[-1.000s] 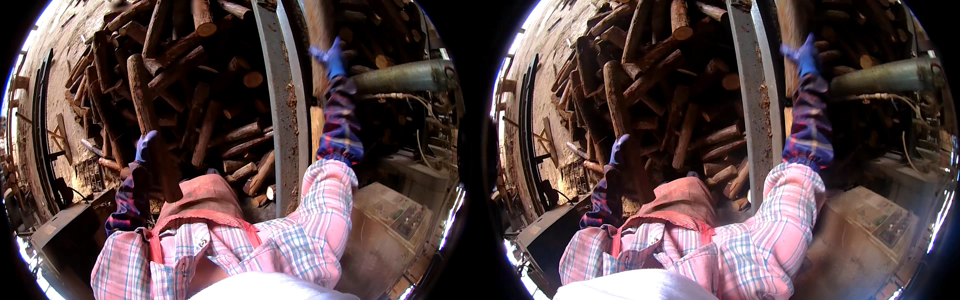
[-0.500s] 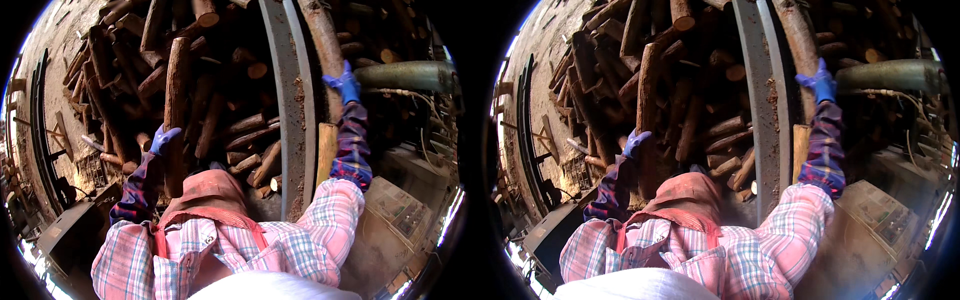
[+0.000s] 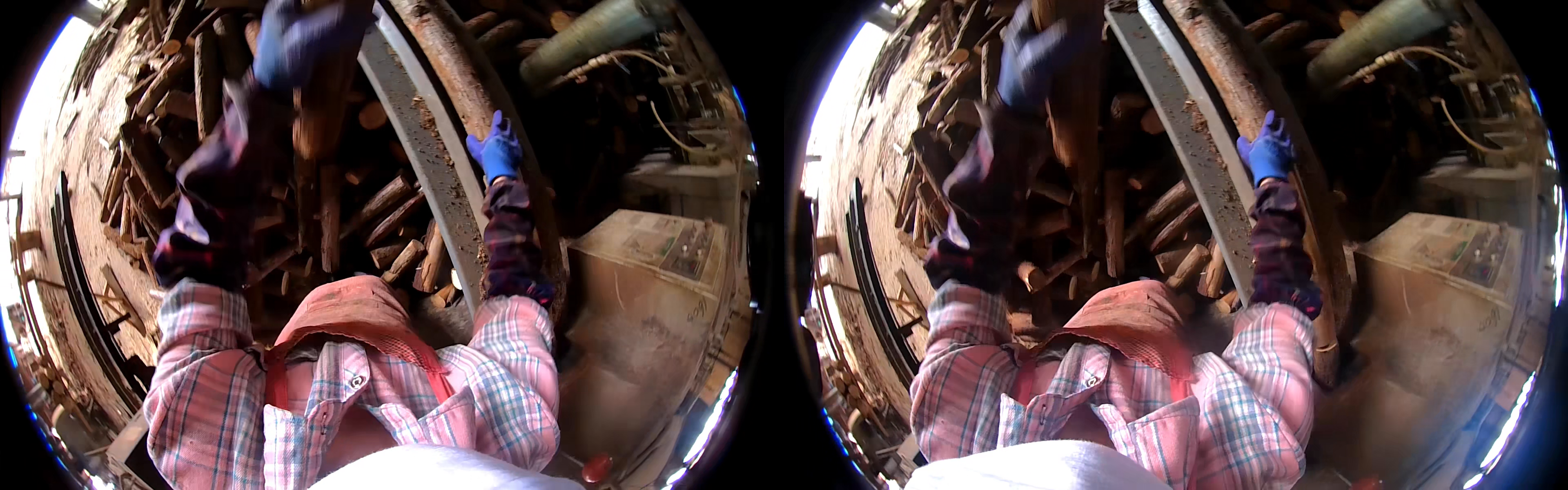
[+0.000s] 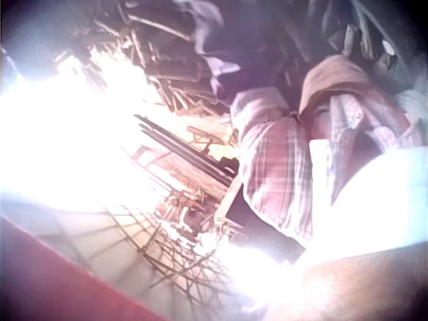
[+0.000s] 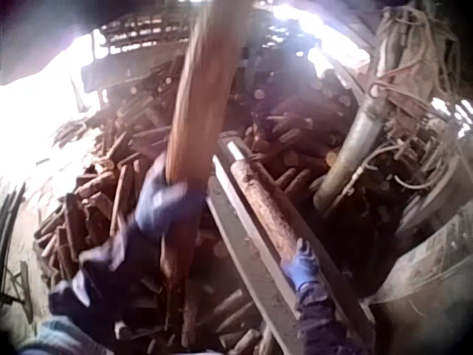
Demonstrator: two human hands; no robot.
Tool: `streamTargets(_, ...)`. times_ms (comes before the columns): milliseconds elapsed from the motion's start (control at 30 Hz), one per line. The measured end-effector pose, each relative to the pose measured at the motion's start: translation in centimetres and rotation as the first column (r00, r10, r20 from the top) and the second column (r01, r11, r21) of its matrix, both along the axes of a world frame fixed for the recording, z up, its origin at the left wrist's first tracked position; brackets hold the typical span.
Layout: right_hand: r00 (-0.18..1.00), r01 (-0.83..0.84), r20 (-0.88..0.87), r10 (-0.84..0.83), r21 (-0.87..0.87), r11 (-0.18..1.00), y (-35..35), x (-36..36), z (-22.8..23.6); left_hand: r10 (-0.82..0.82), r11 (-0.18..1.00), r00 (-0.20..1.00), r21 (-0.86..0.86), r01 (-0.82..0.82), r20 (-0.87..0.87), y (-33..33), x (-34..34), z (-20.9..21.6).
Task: The person repeatedly picks up logs from a large pile and feeds them into a wood processing machine. They use both hands to select and position the logs, ensuring they enter the machine's intake mechanism. The task involves continuous handling of multiple logs in a repetitive cycle.
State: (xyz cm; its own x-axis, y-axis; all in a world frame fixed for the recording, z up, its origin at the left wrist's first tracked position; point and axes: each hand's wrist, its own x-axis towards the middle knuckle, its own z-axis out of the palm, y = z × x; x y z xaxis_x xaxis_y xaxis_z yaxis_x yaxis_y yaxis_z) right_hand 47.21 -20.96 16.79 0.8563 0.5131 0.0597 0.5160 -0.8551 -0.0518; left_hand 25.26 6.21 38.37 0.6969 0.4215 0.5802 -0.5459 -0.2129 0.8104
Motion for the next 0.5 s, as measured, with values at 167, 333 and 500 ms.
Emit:
streamTargets(167,0.983,0.027,0.181,-0.039,0.068,0.997,-9.6,-1.7,-1.3,-0.248,0.965,0.969,0.089,0.246,0.018,-4.5,13.4,2.7)
streamTargets(333,0.977,-0.070,0.213,0.014,0.259,0.963,-6.7,-3.8,-0.5,-0.081,0.994,0.683,-0.012,0.106,-0.726,-7.8,10.7,-16.7)
streamTargets(500,0.982,-0.049,0.189,0.013,0.187,0.981,-8.9,-5.3,0.8,0.131,0.915,0.352,0.249,0.317,-0.927,-8.1,10.6,-17.6)
